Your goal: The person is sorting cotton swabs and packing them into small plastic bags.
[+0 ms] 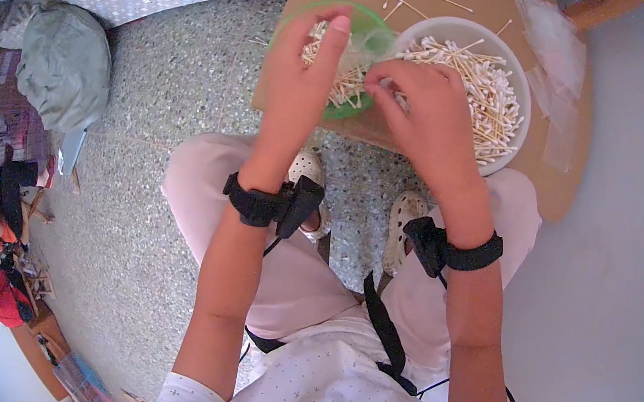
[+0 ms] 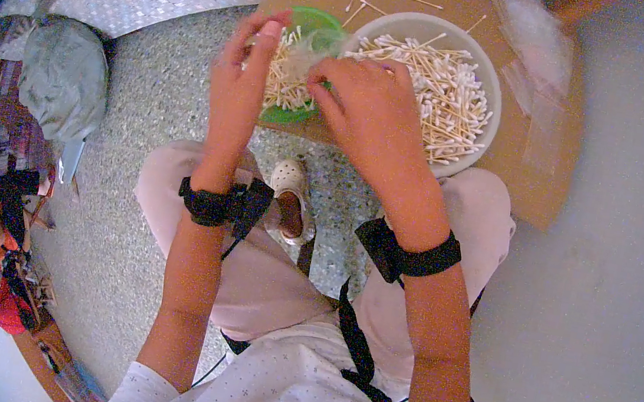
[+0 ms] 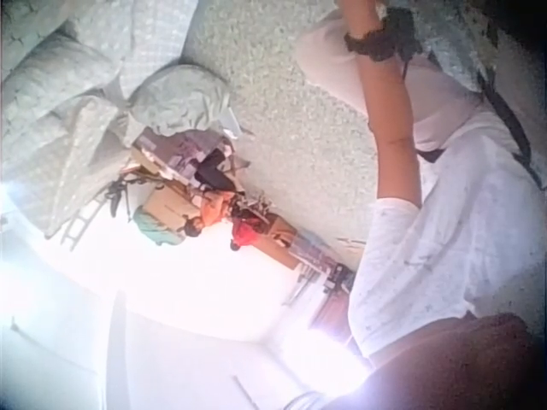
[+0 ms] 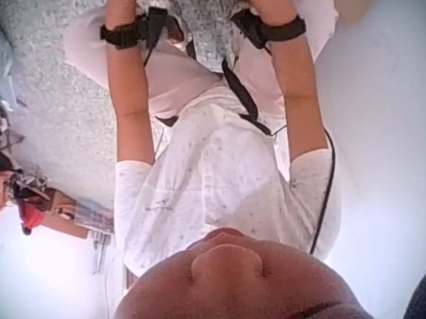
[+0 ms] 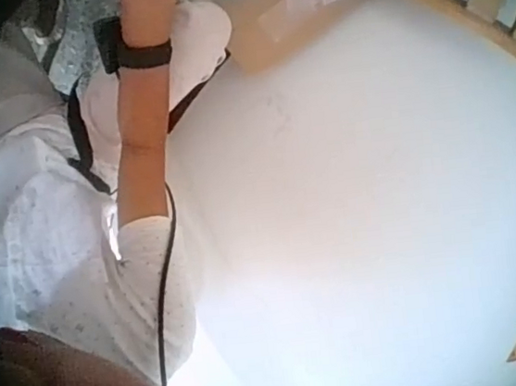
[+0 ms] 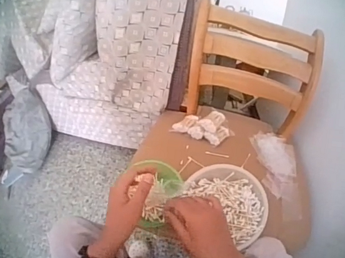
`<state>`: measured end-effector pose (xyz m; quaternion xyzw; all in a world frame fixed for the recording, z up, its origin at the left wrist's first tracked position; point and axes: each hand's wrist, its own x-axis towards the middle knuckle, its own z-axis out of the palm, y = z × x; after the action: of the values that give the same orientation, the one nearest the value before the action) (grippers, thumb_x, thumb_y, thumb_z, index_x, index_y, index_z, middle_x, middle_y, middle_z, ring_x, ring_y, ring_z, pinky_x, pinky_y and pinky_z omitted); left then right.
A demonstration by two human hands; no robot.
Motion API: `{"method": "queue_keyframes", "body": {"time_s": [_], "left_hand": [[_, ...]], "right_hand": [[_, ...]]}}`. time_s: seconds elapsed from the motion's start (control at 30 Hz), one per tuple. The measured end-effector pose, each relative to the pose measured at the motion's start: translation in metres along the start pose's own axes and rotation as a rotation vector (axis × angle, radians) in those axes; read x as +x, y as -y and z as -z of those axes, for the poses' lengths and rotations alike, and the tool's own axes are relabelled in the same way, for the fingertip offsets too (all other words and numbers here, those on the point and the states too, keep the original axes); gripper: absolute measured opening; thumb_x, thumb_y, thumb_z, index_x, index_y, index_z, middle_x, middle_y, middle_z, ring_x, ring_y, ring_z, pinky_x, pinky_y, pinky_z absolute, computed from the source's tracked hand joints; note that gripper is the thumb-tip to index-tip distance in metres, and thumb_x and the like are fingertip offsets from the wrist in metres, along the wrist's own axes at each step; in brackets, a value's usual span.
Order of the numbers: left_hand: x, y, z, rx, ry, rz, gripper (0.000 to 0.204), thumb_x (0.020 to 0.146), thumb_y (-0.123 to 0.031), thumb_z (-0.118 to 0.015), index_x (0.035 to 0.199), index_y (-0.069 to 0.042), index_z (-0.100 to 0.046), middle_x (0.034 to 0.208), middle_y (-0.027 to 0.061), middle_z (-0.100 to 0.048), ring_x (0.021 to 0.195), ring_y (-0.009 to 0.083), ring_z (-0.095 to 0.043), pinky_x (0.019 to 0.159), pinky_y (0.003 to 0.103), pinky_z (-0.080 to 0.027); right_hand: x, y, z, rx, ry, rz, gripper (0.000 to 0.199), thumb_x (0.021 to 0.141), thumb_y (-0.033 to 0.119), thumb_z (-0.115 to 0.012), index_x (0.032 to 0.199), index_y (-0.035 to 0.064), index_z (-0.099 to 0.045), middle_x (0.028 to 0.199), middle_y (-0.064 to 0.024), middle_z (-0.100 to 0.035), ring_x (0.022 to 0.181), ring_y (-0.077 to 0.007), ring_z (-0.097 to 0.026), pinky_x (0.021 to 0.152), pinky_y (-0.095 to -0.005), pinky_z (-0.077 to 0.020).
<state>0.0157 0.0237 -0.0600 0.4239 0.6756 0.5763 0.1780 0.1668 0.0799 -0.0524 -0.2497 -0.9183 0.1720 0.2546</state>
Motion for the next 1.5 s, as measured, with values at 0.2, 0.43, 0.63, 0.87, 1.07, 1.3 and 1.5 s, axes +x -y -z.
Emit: {"method": "queue_keyframes", "body": {"time_s": [0.2, 0.43, 0.63, 0.87, 1.07, 1.3, 1.5], "left_hand": [[0.001, -0.007, 0.011, 0.087, -0.001, -0.338, 0.015, 0.08, -0.015, -0.067, 0.094, -0.01, -0.07, 0.097, 0.0047, -0.064, 0.093, 0.021, -0.056, 0.084, 0.033, -0.042], [-0.004, -0.011, 0.0, 0.233, 0.069, -0.545, 0.013, 0.07, -0.011, -0.074, 0.082, -0.011, -0.07, 0.093, 0.0017, -0.064, 0.093, 0.0225, -0.056, 0.085, 0.035, -0.042], [-0.004, -0.012, 0.001, 0.24, 0.055, -0.542, 0.011, 0.07, -0.009, -0.074, 0.08, -0.01, -0.068, 0.092, 0.0015, -0.064, 0.094, 0.0223, -0.054, 0.087, 0.036, -0.04], [-0.005, -0.014, 0.002, 0.229, 0.072, -0.552, 0.009, 0.072, -0.011, -0.073, 0.08, -0.01, -0.069, 0.094, 0.0013, -0.064, 0.096, 0.0229, -0.054, 0.088, 0.036, -0.039], [-0.004, -0.018, 0.004, 0.121, 0.145, -0.469, 0.006, 0.077, -0.013, -0.069, 0.081, -0.009, -0.07, 0.097, 0.0018, -0.065, 0.099, 0.0219, -0.054, 0.09, 0.035, -0.039], [-0.004, -0.013, 0.007, -0.005, 0.126, -0.296, 0.008, 0.081, -0.014, -0.065, 0.081, -0.008, -0.07, 0.097, 0.0042, -0.065, 0.097, 0.0214, -0.056, 0.089, 0.034, -0.039], [-0.005, -0.011, 0.003, 0.059, 0.109, -0.341, 0.009, 0.076, -0.014, -0.07, 0.082, -0.007, -0.068, 0.095, 0.0047, -0.064, 0.096, 0.0211, -0.056, 0.087, 0.034, -0.04]], "right_hand": [[0.005, 0.005, 0.007, 0.549, -0.229, -0.343, 0.016, 0.084, 0.018, -0.064, 0.093, 0.0048, -0.066, 0.089, -0.0077, -0.068, 0.077, -0.0189, -0.066, 0.074, -0.0308, -0.05], [0.006, -0.002, 0.009, 0.966, -0.38, -0.459, 0.017, 0.083, 0.013, -0.068, 0.095, 0.0011, -0.067, 0.091, -0.0041, -0.068, 0.082, -0.01, -0.063, 0.075, -0.0235, -0.0494], [0.005, -0.002, 0.006, 0.956, -0.325, -0.429, 0.019, 0.082, 0.012, -0.069, 0.098, 0.0011, -0.068, 0.091, -0.0042, -0.068, 0.08, -0.0092, -0.062, 0.074, -0.0231, -0.0495], [0.005, 0.0, 0.01, 0.954, -0.305, -0.459, 0.019, 0.081, 0.01, -0.069, 0.098, 0.0017, -0.069, 0.091, -0.0042, -0.069, 0.079, -0.0083, -0.062, 0.073, -0.0229, -0.0496], [0.007, 0.005, 0.016, 1.117, -0.277, -0.475, 0.018, 0.084, 0.009, -0.067, 0.099, 0.001, -0.068, 0.091, -0.0037, -0.068, 0.08, -0.008, -0.062, 0.072, -0.0214, -0.0493], [0.005, -0.001, 0.019, 0.984, -0.346, -0.446, 0.015, 0.084, 0.008, -0.066, 0.098, 0.0005, -0.067, 0.092, -0.0035, -0.067, 0.082, -0.008, -0.061, 0.075, -0.0213, -0.0487], [0.004, -0.003, 0.014, 0.998, -0.391, -0.43, 0.016, 0.085, 0.008, -0.066, 0.099, 0.0012, -0.067, 0.094, -0.0035, -0.067, 0.084, -0.0081, -0.061, 0.076, -0.0221, -0.0487]]}}
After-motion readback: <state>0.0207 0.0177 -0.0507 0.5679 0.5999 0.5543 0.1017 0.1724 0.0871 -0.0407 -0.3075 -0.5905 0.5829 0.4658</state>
